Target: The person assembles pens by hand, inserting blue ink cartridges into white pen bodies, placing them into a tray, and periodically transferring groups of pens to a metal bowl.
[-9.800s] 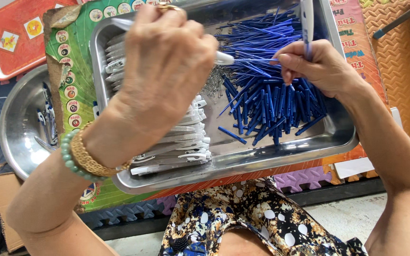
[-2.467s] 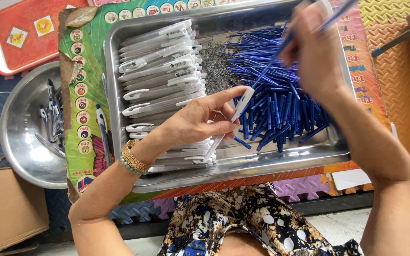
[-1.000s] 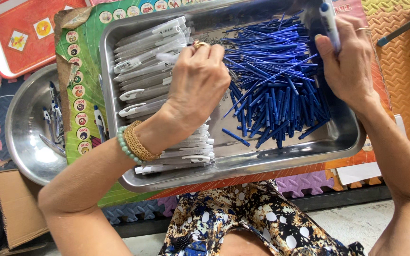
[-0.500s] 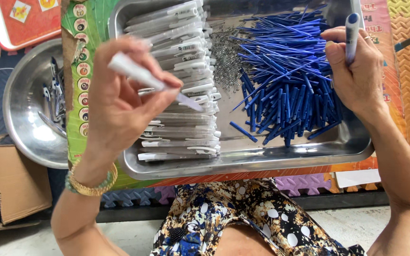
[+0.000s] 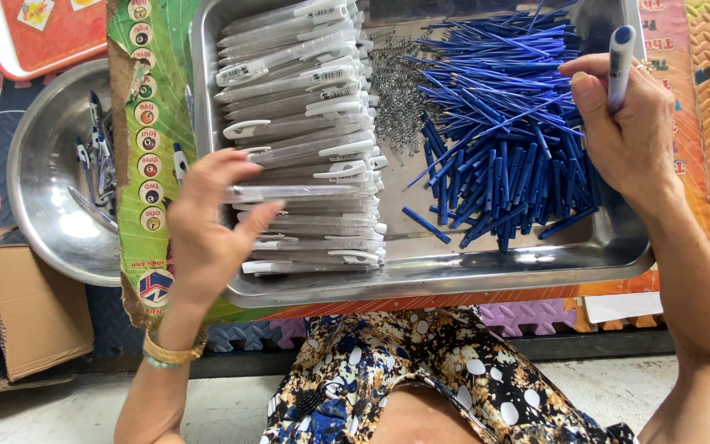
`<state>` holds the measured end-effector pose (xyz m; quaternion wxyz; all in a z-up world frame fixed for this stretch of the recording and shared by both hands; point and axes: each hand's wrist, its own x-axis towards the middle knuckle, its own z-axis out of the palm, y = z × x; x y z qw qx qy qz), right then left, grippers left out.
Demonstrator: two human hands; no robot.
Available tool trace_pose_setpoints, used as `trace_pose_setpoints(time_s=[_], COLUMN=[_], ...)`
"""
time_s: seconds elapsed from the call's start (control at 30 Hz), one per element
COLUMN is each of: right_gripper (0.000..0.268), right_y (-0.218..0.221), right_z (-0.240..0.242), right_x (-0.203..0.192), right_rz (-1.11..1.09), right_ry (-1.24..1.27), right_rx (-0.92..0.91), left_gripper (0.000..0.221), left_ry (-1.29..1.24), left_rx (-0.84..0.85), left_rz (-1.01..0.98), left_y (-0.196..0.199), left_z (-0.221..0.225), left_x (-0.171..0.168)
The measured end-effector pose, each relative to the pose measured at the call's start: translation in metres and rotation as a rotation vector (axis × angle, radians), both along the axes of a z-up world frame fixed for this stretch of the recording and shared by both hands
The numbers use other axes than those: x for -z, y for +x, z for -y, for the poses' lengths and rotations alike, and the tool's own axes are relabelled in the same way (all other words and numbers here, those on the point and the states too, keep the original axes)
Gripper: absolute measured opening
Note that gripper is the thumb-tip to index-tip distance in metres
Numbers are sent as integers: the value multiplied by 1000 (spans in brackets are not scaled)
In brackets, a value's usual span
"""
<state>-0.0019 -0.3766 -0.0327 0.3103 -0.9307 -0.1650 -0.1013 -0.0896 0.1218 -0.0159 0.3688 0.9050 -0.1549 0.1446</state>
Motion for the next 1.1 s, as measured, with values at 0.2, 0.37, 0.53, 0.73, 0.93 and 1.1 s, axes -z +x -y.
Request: trace_pose_setpoints(time_s=[0.2,0.37,0.53,0.73,0.93,1.1], right_gripper=[50,51,55,48,45,46], right_y=[0,-1,-1,-1,-1,0], right_z=[3,1,1,4,6,4], right_x=[3,0,0,1,3,1], right_rz=[-32,-53,-45,-35,-51,-17], right_ry=[-3,10,3,11,16,20], right_rx=[27,47,44,35,27,-12], left_gripper=[79,77,57,71,46,47], left_ry=[633,710,622,709,498,473], left_rx=[84,78,96,186,297,254], left_rz=[-60,29,26,115,36,9], left_y=[-9,-14,-7,9,-4,-18], left_z=[9,11,10,29,18,9], left_x=[29,25,20,14,10,10])
